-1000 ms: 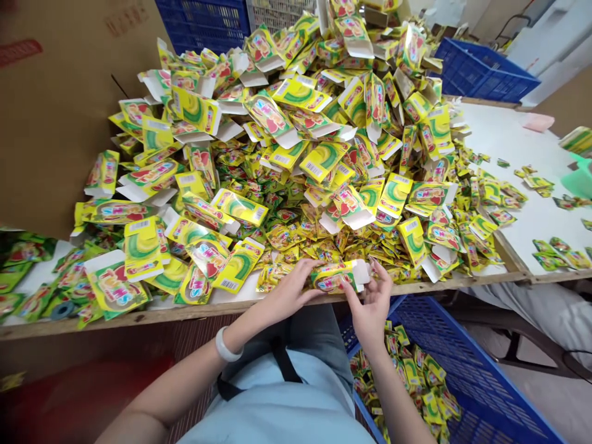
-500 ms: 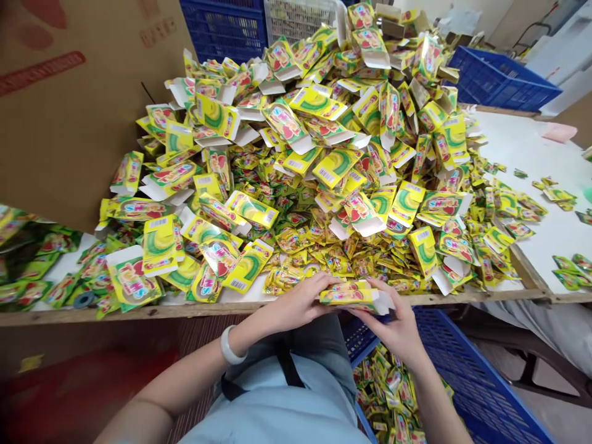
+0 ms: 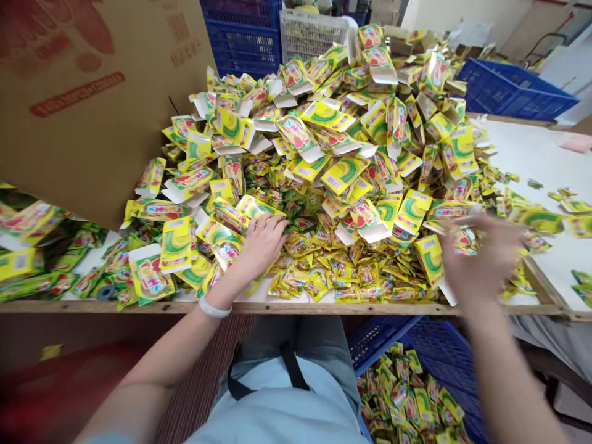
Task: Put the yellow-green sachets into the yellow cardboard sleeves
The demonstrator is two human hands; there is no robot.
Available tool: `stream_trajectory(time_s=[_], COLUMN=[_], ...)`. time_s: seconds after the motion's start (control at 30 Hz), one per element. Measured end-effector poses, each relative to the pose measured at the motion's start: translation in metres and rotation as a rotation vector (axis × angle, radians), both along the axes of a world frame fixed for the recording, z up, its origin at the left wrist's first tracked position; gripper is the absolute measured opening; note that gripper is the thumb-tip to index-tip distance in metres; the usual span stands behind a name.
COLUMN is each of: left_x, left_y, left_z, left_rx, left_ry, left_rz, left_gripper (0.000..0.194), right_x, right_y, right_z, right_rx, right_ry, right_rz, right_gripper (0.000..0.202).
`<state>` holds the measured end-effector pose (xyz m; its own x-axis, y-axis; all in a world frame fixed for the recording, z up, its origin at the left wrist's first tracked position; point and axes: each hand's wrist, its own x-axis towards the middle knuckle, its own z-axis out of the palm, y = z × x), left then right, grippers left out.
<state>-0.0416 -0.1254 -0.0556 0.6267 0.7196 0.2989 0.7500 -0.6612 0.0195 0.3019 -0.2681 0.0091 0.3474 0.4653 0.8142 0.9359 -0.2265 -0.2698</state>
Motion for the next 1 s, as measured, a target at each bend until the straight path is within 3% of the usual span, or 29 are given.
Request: stream_trajectory(time_s=[0.07, 0.1, 0.17, 0.23, 0.33, 0.43, 0.5, 0.57, 0.67, 0.73, 0.83, 0.9, 1.0], left_x=[0.012, 0.020, 0.036, 0.046, 0.044, 0.029, 0.018, 0.013, 0.012, 0.013, 0.008, 0.002, -0.008], left_y=[0.013, 0.022, 0.040, 0.054, 0.064, 0.059, 0.047, 0.027, -0.009, -0.032, -0.065, -0.087, -0.113], left_z=[0.005, 0.007, 0.010, 0.012, 0.016, 0.018, 0.016, 0.012, 0.002, -0.004, -0.015, -0.024, -0.035], left_rx=[-0.003, -0.034, -0.153, -0.266, -0.345, -0.387, -0.453, -0.591, -0.869, -1.017, -1.145, -1.140, -0.977], left_ry=[0.018, 0.045, 0.121, 0.180, 0.199, 0.068, -0.175, -0.490, -0.891, -1.067, -1.188, -1.193, -1.110], left_rz=[-0.042, -0.081, -0.142, -0.155, -0.143, -0.140, -0.120, -0.100, -0.122, -0.154, -0.134, -0.054, 0.039], left_gripper=[0.035, 0.033, 0.028, 0.027, 0.029, 0.040, 0.042, 0.041, 0.043, 0.047, 0.047, 0.045, 0.037], right_x=[-0.082, -0.121, -0.184, -0.217, -0.218, -0.196, -0.186, -0.183, -0.189, -0.195, -0.200, -0.202, -0.204], right_y=[0.026, 0.039, 0.062, 0.079, 0.082, 0.065, 0.054, 0.050, 0.051, 0.048, 0.029, 0.010, -0.015], right_z=[-0.034, -0.048, -0.070, -0.082, -0.094, -0.102, -0.102, -0.097, -0.087, -0.085, -0.087, -0.090, -0.095], right_rx=[-0.315, -0.472, -0.710, -0.813, -0.736, -0.491, -0.224, 0.044, 0.226, 0.230, 0.110, -0.002, -0.179], right_ry=[-0.079, -0.073, -0.003, 0.077, 0.205, 0.593, 0.991, 1.310, 1.512, 1.480, 1.303, 1.292, 1.465], right_rz=[0.257, 0.312, 0.289, 0.245, 0.350, 0.602, 0.681, 0.672, 0.638, 0.612, 0.623, 0.686, 0.794], right_gripper=[0.052, 0.047, 0.040, 0.033, 0.020, 0.016, 0.027, 0.037, 0.044, 0.042, 0.036, 0.039, 0.048])
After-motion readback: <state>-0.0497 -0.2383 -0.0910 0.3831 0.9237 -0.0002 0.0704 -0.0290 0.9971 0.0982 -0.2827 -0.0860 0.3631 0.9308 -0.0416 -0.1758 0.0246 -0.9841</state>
